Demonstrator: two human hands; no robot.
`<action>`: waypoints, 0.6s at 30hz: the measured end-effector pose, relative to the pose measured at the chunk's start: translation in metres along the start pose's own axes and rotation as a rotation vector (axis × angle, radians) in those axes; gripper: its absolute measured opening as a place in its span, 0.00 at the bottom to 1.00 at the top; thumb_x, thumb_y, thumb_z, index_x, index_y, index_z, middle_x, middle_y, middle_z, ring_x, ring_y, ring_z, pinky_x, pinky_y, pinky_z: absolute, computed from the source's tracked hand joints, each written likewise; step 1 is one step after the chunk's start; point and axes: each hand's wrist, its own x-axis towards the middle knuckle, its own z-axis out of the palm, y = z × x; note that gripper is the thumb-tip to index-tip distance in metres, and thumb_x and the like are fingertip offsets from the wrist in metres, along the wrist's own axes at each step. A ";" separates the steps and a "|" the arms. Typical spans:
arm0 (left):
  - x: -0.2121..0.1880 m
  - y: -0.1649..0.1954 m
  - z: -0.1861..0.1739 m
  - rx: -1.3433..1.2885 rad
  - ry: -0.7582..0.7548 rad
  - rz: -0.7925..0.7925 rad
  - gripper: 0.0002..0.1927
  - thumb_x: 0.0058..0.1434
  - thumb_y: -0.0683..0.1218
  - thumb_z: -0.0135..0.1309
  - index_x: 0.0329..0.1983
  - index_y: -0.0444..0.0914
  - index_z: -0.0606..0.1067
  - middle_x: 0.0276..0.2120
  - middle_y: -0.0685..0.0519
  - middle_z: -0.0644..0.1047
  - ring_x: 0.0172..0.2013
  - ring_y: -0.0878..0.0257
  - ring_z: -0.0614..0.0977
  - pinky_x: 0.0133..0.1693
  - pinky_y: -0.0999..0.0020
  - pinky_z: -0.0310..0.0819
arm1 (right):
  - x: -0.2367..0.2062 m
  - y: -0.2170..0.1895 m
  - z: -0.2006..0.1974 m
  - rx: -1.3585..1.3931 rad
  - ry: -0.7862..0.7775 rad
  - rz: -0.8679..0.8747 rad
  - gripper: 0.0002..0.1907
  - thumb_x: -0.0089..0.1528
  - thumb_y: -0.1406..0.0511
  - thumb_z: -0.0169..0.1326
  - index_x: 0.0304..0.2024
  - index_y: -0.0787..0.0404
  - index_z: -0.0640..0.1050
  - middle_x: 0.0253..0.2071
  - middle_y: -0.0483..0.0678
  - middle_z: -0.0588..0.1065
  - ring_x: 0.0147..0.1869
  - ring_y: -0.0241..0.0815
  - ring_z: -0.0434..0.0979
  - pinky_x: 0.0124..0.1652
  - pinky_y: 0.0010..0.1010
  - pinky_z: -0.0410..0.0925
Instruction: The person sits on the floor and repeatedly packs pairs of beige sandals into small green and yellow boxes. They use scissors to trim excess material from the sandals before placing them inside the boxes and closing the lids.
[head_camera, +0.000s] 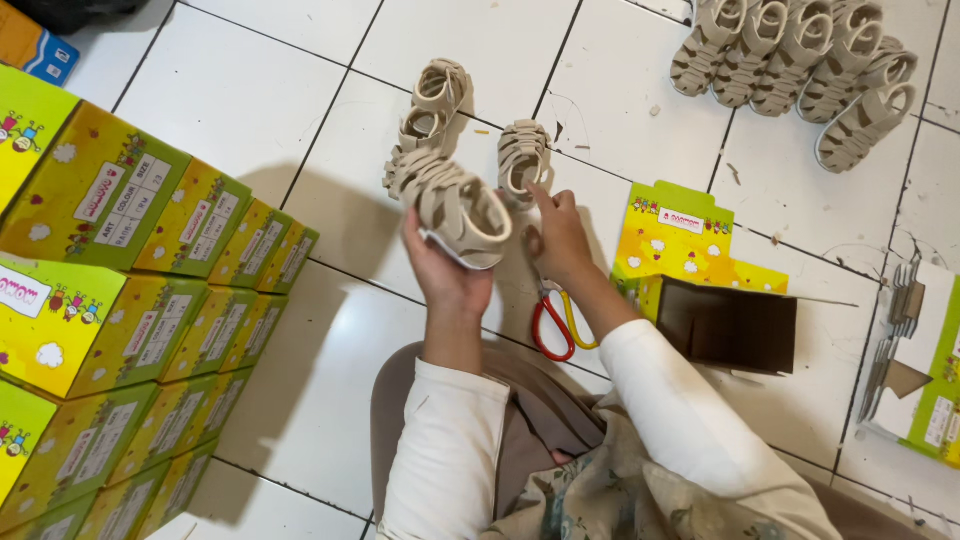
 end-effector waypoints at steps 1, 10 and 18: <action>0.004 0.007 0.000 -0.020 0.103 0.033 0.32 0.71 0.63 0.31 0.65 0.39 0.68 0.55 0.47 0.77 0.55 0.54 0.79 0.56 0.54 0.75 | 0.004 -0.004 0.003 -0.016 -0.032 0.030 0.39 0.56 0.73 0.58 0.69 0.50 0.65 0.53 0.60 0.66 0.54 0.60 0.71 0.51 0.43 0.69; 0.000 0.063 -0.003 -0.171 0.295 0.336 0.30 0.66 0.62 0.37 0.65 0.43 0.69 0.61 0.49 0.74 0.60 0.53 0.76 0.59 0.52 0.72 | 0.031 -0.032 0.022 -0.021 0.235 -0.056 0.35 0.57 0.74 0.56 0.68 0.55 0.66 0.57 0.58 0.66 0.60 0.61 0.64 0.60 0.49 0.63; 0.017 0.065 -0.008 -0.256 0.349 0.270 0.31 0.66 0.64 0.38 0.66 0.45 0.70 0.61 0.52 0.74 0.59 0.56 0.76 0.58 0.53 0.72 | 0.137 -0.082 0.044 -0.015 0.036 -0.398 0.22 0.59 0.76 0.53 0.56 0.59 0.72 0.71 0.60 0.63 0.63 0.62 0.66 0.59 0.47 0.65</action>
